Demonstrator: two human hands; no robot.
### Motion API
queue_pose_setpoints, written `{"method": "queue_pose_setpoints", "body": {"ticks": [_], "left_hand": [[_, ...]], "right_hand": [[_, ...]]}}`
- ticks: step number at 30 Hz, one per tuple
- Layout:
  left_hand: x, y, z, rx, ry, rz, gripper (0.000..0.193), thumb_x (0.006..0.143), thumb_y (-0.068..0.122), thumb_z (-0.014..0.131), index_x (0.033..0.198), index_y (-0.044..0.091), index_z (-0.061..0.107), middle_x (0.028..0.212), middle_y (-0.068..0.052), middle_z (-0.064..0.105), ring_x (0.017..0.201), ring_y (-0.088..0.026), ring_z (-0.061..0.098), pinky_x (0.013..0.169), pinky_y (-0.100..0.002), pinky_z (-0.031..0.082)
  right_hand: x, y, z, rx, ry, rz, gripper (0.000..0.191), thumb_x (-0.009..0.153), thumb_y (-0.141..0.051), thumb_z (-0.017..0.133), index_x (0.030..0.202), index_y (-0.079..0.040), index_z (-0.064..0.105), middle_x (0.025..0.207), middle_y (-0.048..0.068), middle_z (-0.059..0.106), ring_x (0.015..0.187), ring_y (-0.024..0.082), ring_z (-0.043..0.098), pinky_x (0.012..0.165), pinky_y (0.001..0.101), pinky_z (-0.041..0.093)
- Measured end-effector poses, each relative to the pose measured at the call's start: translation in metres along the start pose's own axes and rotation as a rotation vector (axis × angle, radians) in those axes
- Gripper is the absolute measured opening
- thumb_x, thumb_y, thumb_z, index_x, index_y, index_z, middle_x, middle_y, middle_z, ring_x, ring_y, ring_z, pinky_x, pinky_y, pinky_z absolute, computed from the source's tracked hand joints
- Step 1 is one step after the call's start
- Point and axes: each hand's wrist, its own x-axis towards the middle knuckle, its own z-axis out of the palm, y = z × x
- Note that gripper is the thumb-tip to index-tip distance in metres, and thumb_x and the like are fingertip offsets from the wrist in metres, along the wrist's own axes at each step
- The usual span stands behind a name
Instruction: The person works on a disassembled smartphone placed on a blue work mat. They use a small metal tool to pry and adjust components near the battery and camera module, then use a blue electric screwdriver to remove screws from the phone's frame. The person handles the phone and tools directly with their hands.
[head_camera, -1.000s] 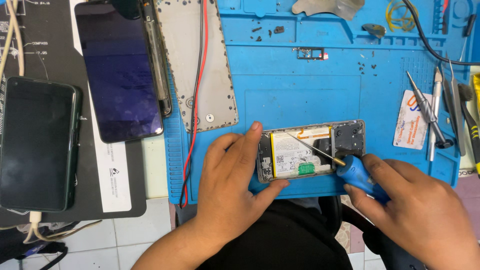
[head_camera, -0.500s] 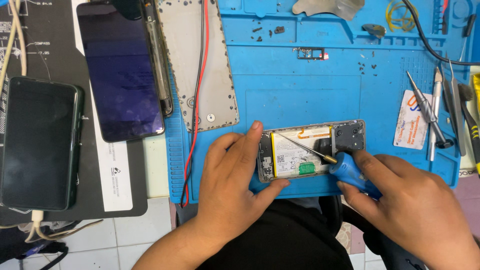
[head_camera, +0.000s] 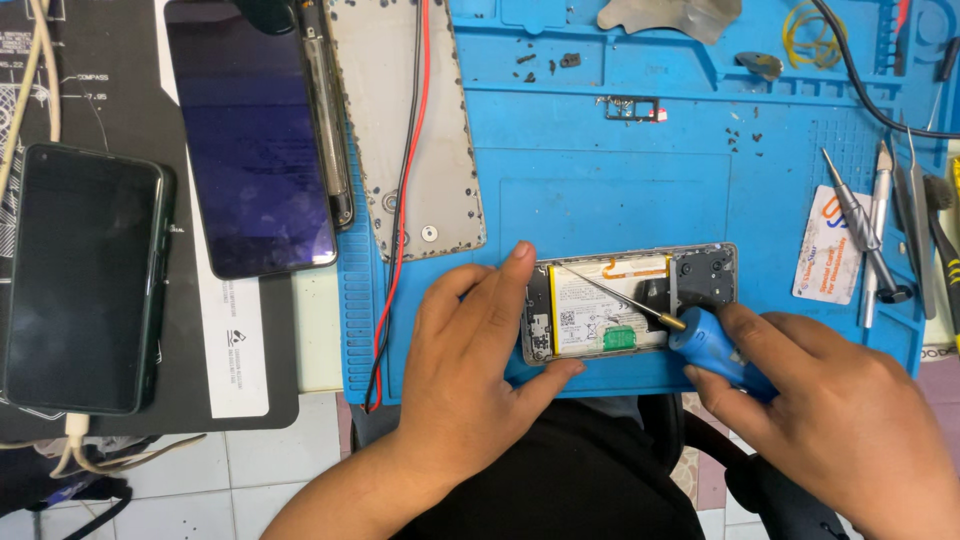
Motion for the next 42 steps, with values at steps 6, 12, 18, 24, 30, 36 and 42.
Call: {"method": "queue_pose_setpoints", "body": {"ticks": [6, 12, 18, 24, 30, 36, 42], "left_hand": [[0.001, 0.001, -0.001, 0.000, -0.017, -0.012, 0.097, 0.074, 0.026, 0.092, 0.150, -0.005, 0.041, 0.121, -0.014, 0.068, 0.118, -0.034, 0.056, 0.104, -0.044, 0.044], [0.001, 0.000, -0.001, 0.000, -0.005, -0.002, 0.097, 0.074, 0.026, 0.092, 0.151, -0.005, 0.040, 0.122, -0.014, 0.068, 0.119, -0.034, 0.056, 0.104, -0.044, 0.044], [0.001, 0.000, 0.000, 0.001, -0.013, -0.009, 0.097, 0.073, 0.026, 0.093, 0.150, -0.005, 0.041, 0.120, -0.014, 0.068, 0.117, -0.033, 0.056, 0.103, -0.043, 0.044], [0.000, -0.001, 0.002, 0.000, 0.023, -0.011, 0.111, 0.073, 0.026, 0.094, 0.155, -0.005, 0.026, 0.130, -0.019, 0.065, 0.126, -0.036, 0.052, 0.108, -0.043, 0.044], [-0.002, -0.002, 0.004, -0.002, 0.021, -0.037, 0.124, 0.072, 0.027, 0.095, 0.159, -0.004, 0.012, 0.135, -0.021, 0.064, 0.129, -0.037, 0.049, 0.110, -0.043, 0.042], [-0.003, -0.002, 0.003, -0.006, 0.019, -0.030, 0.124, 0.072, 0.028, 0.095, 0.159, -0.003, 0.013, 0.135, -0.021, 0.065, 0.130, -0.036, 0.050, 0.110, -0.043, 0.043], [-0.003, -0.002, 0.004, -0.012, 0.023, -0.033, 0.125, 0.072, 0.028, 0.095, 0.159, -0.003, 0.012, 0.136, -0.021, 0.064, 0.130, -0.036, 0.050, 0.111, -0.043, 0.043]], "right_hand": [[0.000, -0.002, -0.002, 0.004, -0.027, 0.001, 0.060, 0.073, -0.043, 0.086, 0.123, -0.014, 0.073, 0.086, 0.005, 0.070, 0.059, 0.022, 0.067, 0.054, 0.0358, 0.054], [0.001, -0.002, -0.003, 0.018, 0.009, -0.036, 0.058, 0.071, -0.041, 0.084, 0.121, -0.013, 0.073, 0.085, 0.005, 0.069, 0.059, 0.022, 0.067, 0.053, 0.0354, 0.054], [0.002, -0.002, -0.003, 0.023, -0.024, 0.001, 0.059, 0.071, -0.041, 0.084, 0.122, -0.014, 0.073, 0.085, 0.005, 0.069, 0.058, 0.022, 0.067, 0.054, 0.0351, 0.054], [0.004, -0.007, -0.004, 0.000, -0.012, -0.062, 0.059, 0.070, -0.042, 0.084, 0.120, -0.013, 0.073, 0.086, 0.006, 0.070, 0.062, 0.026, 0.069, 0.055, 0.0371, 0.056], [0.006, -0.012, -0.005, 0.020, 0.034, -0.098, 0.056, 0.070, -0.041, 0.083, 0.117, -0.011, 0.073, 0.088, 0.007, 0.071, 0.062, 0.027, 0.070, 0.054, 0.0376, 0.056], [0.009, -0.012, -0.008, -0.004, -0.082, -0.045, 0.060, 0.072, -0.045, 0.086, 0.121, -0.014, 0.073, 0.084, 0.005, 0.070, 0.063, 0.026, 0.071, 0.057, 0.0373, 0.057], [0.009, -0.013, -0.007, 0.030, -0.026, -0.077, 0.060, 0.070, -0.040, 0.084, 0.121, -0.011, 0.073, 0.087, 0.006, 0.071, 0.062, 0.026, 0.070, 0.055, 0.0372, 0.057]]}}
